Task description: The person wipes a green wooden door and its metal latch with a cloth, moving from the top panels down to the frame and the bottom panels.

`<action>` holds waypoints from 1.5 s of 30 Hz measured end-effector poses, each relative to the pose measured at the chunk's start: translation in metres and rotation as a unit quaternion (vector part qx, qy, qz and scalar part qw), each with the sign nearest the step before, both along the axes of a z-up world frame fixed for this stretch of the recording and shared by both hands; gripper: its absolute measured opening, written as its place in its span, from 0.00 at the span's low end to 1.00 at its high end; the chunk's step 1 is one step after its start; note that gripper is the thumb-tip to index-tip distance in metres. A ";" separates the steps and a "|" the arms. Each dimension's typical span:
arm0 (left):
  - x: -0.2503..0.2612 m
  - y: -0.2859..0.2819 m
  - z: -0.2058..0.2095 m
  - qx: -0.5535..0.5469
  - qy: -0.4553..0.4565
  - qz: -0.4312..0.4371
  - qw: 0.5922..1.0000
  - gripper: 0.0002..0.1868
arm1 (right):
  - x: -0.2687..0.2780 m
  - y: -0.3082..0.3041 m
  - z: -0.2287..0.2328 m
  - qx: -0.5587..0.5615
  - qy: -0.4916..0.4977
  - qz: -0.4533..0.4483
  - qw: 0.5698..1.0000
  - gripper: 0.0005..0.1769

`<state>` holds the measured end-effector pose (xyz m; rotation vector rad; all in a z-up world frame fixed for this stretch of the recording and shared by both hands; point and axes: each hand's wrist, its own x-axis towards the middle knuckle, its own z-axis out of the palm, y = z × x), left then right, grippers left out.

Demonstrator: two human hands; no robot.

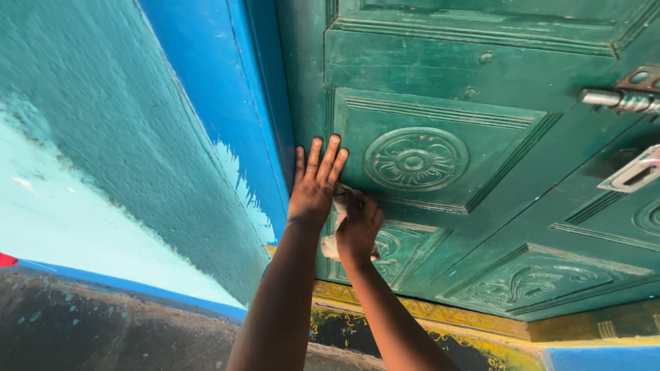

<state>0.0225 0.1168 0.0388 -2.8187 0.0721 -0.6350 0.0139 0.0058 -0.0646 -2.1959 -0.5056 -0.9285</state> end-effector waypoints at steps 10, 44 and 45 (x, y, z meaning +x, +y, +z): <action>-0.008 -0.002 0.008 -0.107 0.092 -0.015 0.990 0.46 | -0.025 -0.015 0.033 -0.115 -0.042 -0.047 0.991 0.27; -0.014 -0.026 -0.052 -0.147 -0.069 0.020 0.987 0.42 | -0.031 -0.215 -0.038 -0.031 -0.018 -0.058 0.998 0.32; -0.014 -0.030 -0.053 -0.165 -0.076 0.024 0.983 0.42 | -0.038 -0.218 -0.036 -0.036 -0.019 -0.063 0.997 0.34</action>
